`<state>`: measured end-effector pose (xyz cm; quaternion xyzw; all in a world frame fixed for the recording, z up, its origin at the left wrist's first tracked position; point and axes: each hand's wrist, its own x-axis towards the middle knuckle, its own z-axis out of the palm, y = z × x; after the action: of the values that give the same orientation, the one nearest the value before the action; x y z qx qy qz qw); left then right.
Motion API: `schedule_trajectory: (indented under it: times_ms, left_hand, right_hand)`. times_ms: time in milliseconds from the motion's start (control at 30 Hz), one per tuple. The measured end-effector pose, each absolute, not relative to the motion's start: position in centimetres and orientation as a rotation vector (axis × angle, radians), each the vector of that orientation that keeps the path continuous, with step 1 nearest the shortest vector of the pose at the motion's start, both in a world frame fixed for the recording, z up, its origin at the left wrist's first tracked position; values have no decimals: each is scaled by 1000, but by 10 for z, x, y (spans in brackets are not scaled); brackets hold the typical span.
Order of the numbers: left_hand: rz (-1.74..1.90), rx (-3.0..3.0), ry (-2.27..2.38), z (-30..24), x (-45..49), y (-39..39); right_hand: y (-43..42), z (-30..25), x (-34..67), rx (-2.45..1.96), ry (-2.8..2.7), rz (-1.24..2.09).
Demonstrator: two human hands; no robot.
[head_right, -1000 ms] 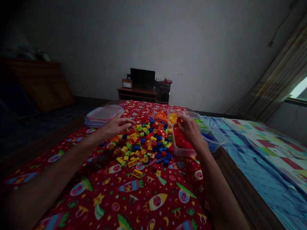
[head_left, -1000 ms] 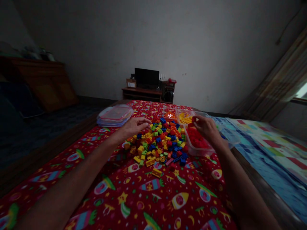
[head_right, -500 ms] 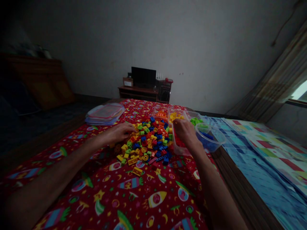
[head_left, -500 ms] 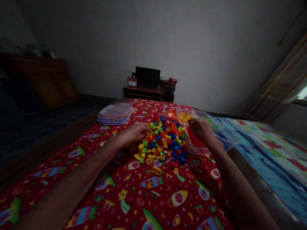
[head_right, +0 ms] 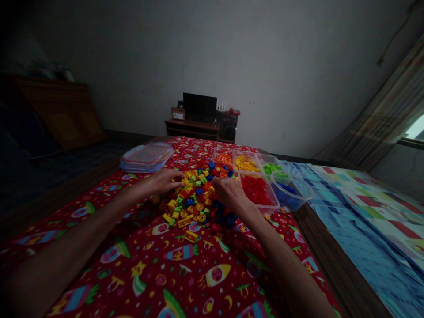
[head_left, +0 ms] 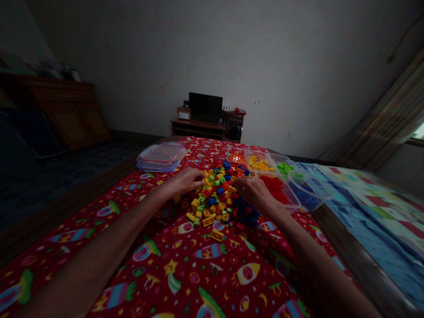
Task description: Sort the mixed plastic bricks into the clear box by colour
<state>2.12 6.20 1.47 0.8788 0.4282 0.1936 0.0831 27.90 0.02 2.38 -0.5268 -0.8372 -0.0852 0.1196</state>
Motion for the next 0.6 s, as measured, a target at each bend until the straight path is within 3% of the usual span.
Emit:
schedule_trajectory:
  times_ms: [400, 600]
  left_hand:
    - [750, 2336, 1035, 27, 51, 40]
    - [848, 2323, 1057, 27, 61, 33]
  right_hand:
    - [5, 7, 275, -1354, -2314, 31]
    - [14, 7, 272, -1146, -1920, 454]
